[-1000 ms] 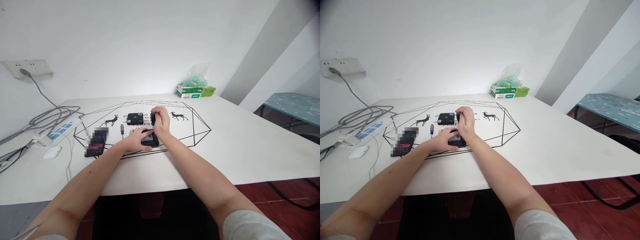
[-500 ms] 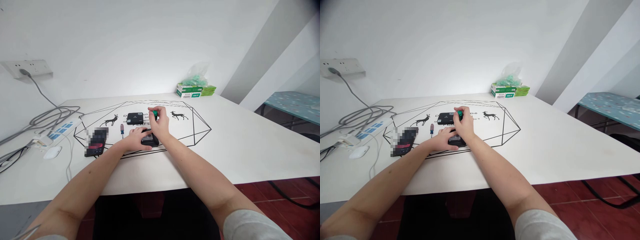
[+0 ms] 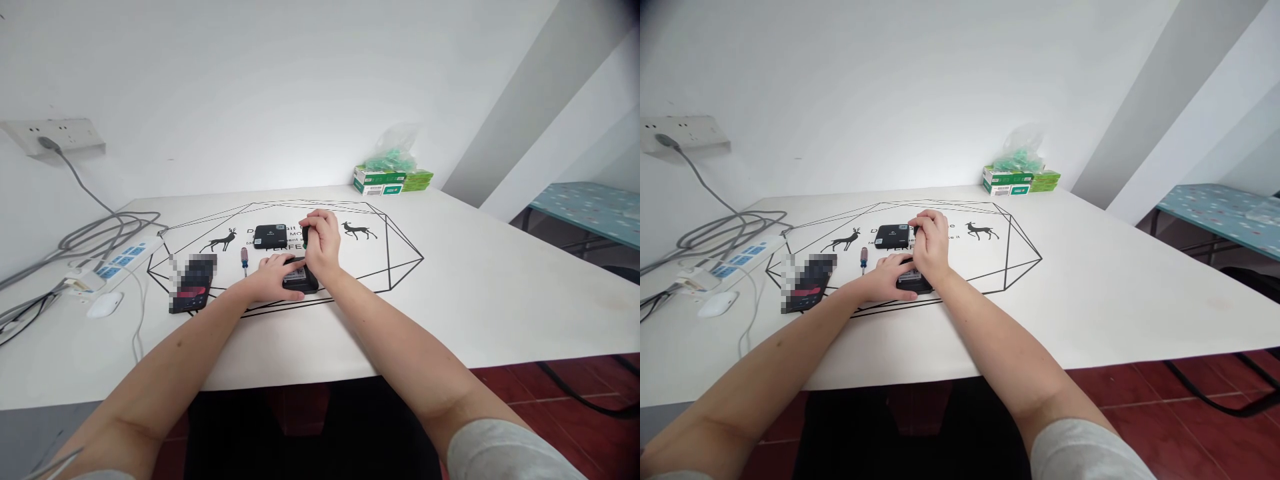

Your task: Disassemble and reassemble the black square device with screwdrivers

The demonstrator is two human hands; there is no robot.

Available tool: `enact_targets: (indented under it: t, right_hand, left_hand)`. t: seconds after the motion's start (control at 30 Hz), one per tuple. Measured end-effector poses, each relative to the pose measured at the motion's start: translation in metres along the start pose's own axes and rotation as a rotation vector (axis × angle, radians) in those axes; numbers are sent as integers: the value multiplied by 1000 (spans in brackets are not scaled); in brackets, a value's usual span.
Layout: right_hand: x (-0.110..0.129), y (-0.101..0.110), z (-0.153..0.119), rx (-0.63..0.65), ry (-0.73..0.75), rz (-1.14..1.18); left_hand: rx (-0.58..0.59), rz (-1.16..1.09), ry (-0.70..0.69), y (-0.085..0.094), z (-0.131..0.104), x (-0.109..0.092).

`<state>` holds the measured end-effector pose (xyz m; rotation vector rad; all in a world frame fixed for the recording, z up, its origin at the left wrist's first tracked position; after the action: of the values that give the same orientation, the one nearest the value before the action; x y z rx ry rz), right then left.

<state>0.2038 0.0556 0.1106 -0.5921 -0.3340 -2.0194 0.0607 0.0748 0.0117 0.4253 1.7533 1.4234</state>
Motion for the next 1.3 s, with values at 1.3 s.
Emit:
enact_targets:
  t: [1.3]
  right_hand:
    - [-16, -11, -4, 58, -126, -50]
  left_hand:
    - [-23, -21, 6, 4, -2, -2]
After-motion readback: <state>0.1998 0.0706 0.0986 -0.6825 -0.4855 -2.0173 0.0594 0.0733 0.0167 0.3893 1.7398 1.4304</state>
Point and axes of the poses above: each hand's wrist, its own z-axis towards the middle knuckle, its own y-axis out of the back of the hand, x = y × z, the point moved 9 cm from there along z, towards the middle knuckle, and after that the axes turned 6 degrees about -y, right-handed, at the moved point
